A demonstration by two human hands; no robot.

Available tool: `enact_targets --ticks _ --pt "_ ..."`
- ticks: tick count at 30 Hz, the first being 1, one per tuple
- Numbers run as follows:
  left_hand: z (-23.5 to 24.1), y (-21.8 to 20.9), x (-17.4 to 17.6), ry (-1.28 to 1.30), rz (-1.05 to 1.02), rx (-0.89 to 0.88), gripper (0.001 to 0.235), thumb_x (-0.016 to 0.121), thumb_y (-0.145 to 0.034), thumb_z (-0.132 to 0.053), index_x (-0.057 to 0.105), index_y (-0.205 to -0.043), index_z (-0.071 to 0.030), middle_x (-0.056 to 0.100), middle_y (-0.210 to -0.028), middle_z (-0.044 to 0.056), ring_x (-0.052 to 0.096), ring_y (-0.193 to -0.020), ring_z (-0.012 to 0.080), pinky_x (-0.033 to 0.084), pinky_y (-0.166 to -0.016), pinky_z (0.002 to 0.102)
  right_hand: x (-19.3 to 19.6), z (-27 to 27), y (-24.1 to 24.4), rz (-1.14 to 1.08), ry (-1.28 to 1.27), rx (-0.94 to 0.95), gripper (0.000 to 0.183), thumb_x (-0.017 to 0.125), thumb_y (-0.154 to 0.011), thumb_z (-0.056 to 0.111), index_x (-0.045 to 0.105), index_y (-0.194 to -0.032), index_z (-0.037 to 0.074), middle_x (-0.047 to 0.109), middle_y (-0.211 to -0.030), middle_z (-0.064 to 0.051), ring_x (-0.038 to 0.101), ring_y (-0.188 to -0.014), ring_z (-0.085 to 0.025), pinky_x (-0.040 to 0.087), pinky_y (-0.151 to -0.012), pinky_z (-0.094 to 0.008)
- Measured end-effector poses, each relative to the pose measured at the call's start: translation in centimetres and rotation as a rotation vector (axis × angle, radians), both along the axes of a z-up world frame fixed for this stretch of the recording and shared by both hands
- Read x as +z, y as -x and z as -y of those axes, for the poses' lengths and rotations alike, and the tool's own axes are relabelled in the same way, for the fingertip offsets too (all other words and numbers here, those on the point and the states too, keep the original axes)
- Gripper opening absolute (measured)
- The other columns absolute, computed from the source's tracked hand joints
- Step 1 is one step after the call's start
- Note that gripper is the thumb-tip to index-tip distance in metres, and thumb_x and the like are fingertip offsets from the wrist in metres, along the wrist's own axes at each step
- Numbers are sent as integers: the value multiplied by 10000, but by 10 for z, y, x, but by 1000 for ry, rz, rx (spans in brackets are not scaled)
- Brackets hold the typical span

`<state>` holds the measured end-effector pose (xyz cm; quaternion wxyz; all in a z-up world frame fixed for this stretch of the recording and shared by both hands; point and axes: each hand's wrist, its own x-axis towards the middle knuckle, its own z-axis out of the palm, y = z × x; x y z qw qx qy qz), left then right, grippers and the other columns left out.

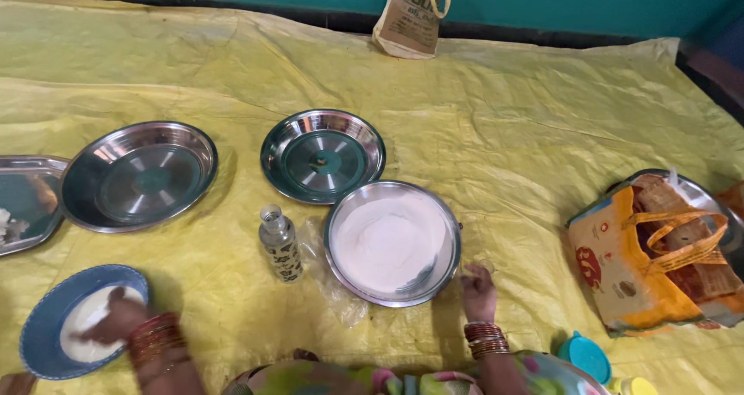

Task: The person mixes a white powdery substance in a metal bowl by hand, adding liquid from a bottle and a small container, then kneads the mixture into a dough-like consistency.

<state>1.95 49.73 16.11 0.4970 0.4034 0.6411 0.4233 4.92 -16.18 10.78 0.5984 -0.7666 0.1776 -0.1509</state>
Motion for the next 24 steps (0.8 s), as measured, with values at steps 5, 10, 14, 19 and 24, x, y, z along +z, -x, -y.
enact_targets --ticks 5,10,14,19,24 --pt "230 -20 66 -675 524 -629 992 713 -1040 -417 73 -1712 -66 163 -1795 189 173 -1682 344 177 -1362 511 52 -39 -6 -24 457 158 577 642 -861 16 583 -1426 119 536 -1477 -144 506 -1359 -284 463 -1084 -396" --pt "430 -39 85 -1055 254 -1627 714 510 -1027 -384 277 -1609 -41 280 -1693 178 211 -1599 344 133 -1284 534 116 -80 -42 -127 169 460 517 542 -897 10 565 -1407 93 490 -1546 -93 481 -1431 -230 478 -1145 -370" --pt "454 -61 54 -484 458 -1698 661 397 -1033 -444 391 -1530 -8 427 -1564 201 381 -1461 346 326 -1213 478 172 -60 -42 256 158 314 514 568 -921 99 540 -1433 71 518 -1493 -137 474 -1409 -288 444 -1144 -424" --pt "446 -86 51 401 464 -1573 596 474 -964 -479 534 -1434 -118 572 -1414 62 509 -1303 205 386 -1068 386 159 -68 -25 796 294 91 549 602 -951 210 510 -1467 44 553 -1428 -192 466 -1382 -359 401 -1143 -491" --pt "435 -69 106 132 526 -1719 513 757 -893 -281 522 -1339 -184 640 -1236 89 599 -1188 192 489 -1038 390 105 -55 -44 422 1140 495 452 716 -908 283 651 -1316 99 682 -1227 -159 512 -1348 -356 424 -1095 -562"
